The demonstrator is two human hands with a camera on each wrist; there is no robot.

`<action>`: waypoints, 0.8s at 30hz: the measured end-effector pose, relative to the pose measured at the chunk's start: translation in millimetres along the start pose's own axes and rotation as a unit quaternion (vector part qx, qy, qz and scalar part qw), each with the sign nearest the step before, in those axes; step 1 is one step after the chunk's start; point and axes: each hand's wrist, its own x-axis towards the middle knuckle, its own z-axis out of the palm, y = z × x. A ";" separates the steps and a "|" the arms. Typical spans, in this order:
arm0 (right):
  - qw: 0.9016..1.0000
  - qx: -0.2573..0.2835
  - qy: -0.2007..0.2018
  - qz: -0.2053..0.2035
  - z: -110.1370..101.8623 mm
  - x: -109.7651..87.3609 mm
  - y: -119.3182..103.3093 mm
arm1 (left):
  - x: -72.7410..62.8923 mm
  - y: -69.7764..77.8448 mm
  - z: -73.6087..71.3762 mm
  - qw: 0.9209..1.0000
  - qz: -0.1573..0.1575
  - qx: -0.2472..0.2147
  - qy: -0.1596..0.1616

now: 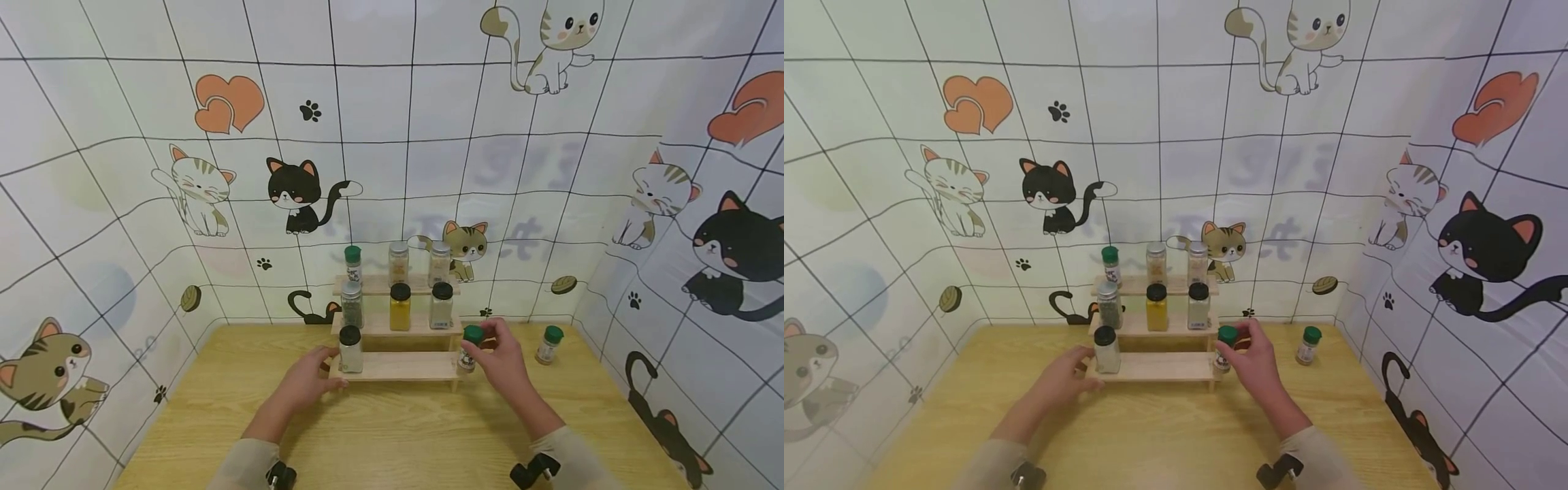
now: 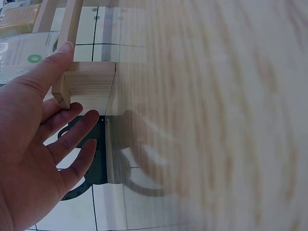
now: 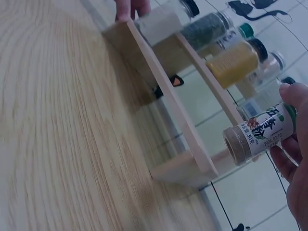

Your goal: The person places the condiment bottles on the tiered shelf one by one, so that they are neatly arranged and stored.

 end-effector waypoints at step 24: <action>0.997 0.057 -0.046 -0.013 86.6 2.5 -32.0 | 0.2 0.2 0.1 1.000 -0.002 0.001 0.000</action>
